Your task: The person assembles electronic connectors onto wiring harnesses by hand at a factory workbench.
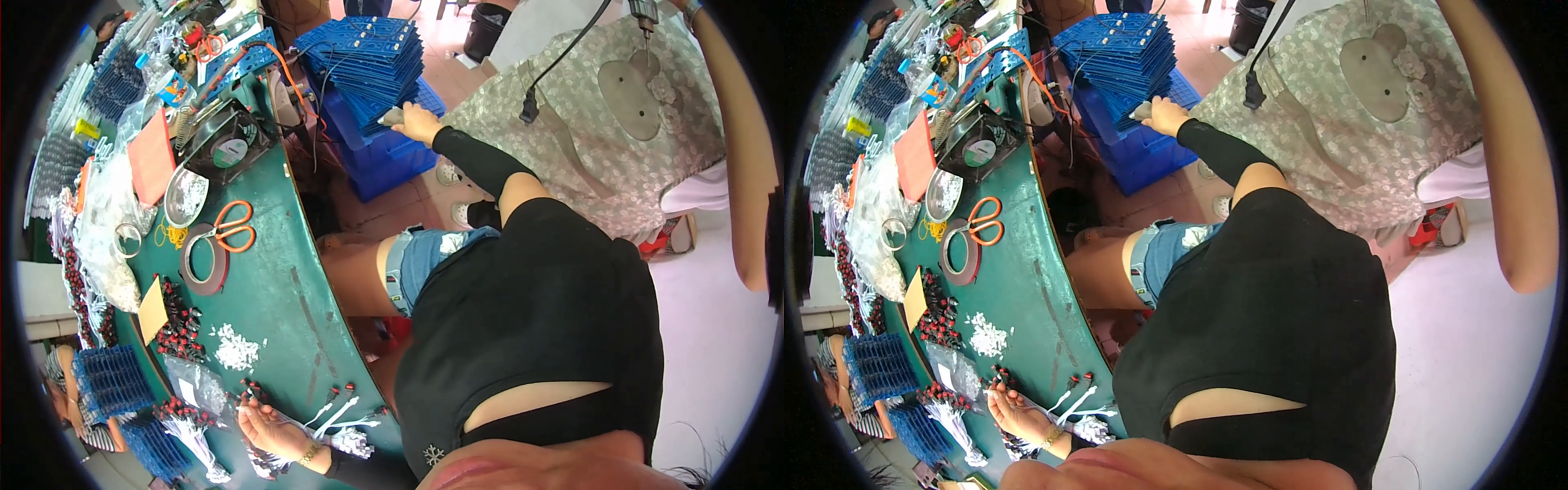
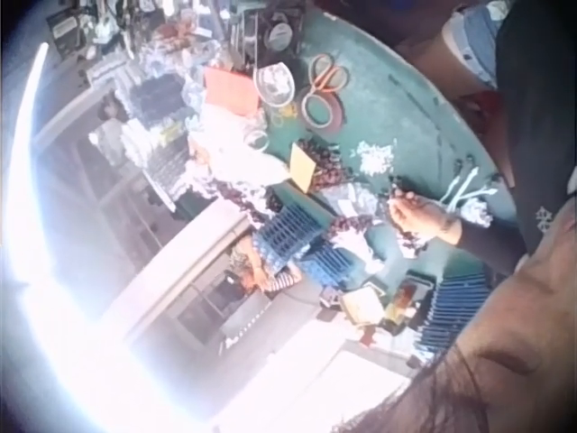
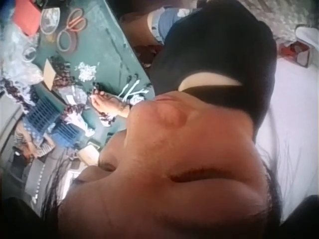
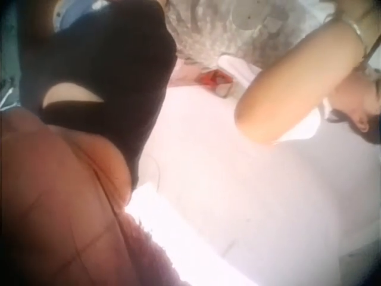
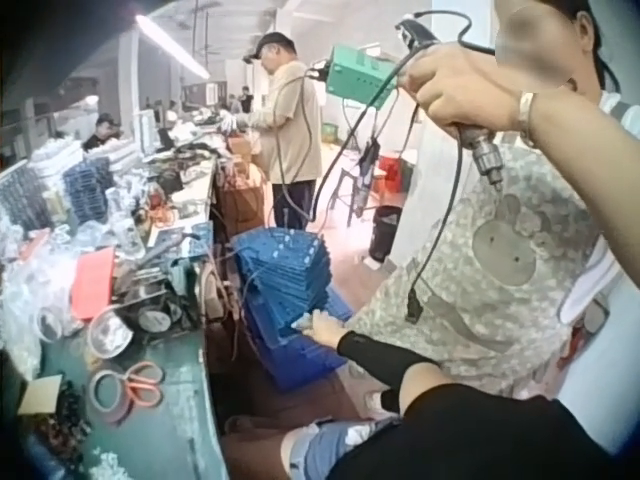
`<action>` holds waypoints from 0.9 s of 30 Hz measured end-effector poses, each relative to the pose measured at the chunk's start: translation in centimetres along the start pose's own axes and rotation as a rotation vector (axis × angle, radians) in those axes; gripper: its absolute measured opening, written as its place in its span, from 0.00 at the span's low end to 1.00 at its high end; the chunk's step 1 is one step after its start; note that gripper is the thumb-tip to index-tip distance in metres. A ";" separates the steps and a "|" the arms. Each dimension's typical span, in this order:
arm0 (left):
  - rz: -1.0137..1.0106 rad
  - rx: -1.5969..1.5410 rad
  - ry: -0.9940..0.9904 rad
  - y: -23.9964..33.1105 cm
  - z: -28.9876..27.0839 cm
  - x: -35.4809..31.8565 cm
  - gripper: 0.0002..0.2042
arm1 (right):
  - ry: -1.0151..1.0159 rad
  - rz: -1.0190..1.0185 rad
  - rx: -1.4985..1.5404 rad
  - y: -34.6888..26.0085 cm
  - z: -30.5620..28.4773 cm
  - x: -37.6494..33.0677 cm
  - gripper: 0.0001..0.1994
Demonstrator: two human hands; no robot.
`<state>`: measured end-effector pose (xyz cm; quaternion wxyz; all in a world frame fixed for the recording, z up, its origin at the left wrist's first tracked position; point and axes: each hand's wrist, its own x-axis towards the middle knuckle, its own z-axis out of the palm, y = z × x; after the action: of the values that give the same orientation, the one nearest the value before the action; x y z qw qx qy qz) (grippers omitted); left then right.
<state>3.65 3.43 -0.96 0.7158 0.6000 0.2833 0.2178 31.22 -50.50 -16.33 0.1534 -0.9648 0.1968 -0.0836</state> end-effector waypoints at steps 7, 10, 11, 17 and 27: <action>-0.016 -0.007 0.028 0.0 0.2 0.1 0.08 | -0.224 -0.171 -0.062 -0.8 0.7 0.8 0.11; -0.012 -0.021 -0.003 -0.1 0.8 0.0 0.08 | -0.096 -0.223 -0.064 0.1 0.9 1.0 0.12; -0.005 -0.021 0.003 -0.1 1.0 0.1 0.08 | -0.022 -0.239 0.060 0.6 0.7 1.6 0.12; 0.013 -0.035 0.034 0.2 0.0 0.4 0.07 | -0.005 -0.538 0.147 2.2 0.8 -1.3 0.10; 0.035 -0.065 -0.005 -0.3 -0.9 0.1 0.05 | -0.484 -0.177 -0.678 14.6 -5.0 -10.0 0.10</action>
<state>3.15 4.08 -1.37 0.7317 0.5819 0.2637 0.2375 15.84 -60.50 -17.48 -0.1384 -0.9656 0.0878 0.2019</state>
